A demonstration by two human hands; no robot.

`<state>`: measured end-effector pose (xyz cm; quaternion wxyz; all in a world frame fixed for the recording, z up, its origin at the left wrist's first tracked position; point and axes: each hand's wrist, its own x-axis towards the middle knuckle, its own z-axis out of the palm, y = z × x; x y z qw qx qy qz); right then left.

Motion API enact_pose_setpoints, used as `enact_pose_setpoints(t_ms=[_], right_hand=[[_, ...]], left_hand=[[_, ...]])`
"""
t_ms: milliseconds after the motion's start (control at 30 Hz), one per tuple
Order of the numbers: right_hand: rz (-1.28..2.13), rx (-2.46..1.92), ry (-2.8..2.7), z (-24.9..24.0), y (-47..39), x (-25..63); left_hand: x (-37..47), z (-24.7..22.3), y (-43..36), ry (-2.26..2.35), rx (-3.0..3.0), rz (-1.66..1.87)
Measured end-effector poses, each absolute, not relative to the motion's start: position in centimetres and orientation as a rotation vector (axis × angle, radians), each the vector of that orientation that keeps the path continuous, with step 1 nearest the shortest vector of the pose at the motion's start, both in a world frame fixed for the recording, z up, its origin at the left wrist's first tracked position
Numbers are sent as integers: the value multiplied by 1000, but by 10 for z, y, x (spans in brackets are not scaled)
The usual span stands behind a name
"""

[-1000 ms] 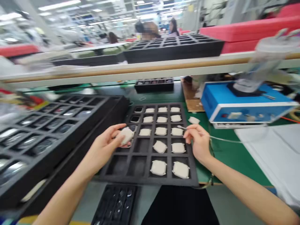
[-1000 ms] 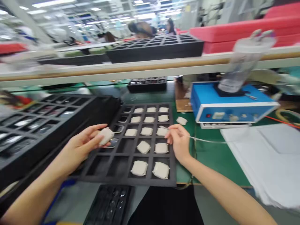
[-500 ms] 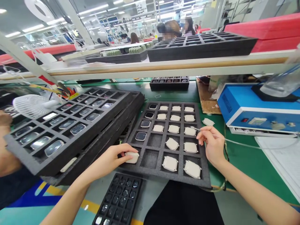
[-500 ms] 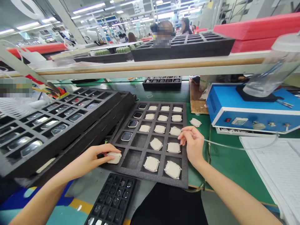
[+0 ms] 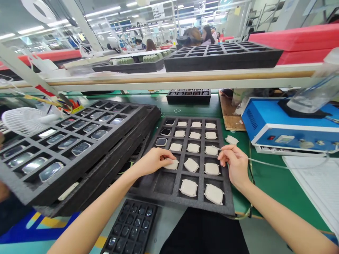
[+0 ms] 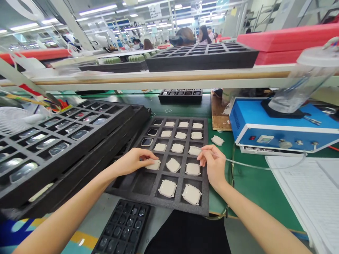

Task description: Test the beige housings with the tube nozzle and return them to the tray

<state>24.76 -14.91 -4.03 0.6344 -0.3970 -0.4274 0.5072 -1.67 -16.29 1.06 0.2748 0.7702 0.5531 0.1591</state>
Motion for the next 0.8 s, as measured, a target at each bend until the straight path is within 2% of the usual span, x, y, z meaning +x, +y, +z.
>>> enact_pose_setpoints(t_ms=[200,433,667,733,800], right_hand=[[1182,-913,-1001,-41,-149,248],[1190,-911,-1017,-41,-149,248],[1190,-906,-1012,-41,-150,248],[1194,-904,-1007,-41,-150,248],[1205,-897,-1012,-40,-150,248]], left_hand=[[-14,15,-175,1560,2285,334],[-46,29,-163,1774,2438,9],[-48,22,-166,1840,2390,-8],[-53,28,-172,1859,2328,120],[-54,35,-180,1763,2100,506]])
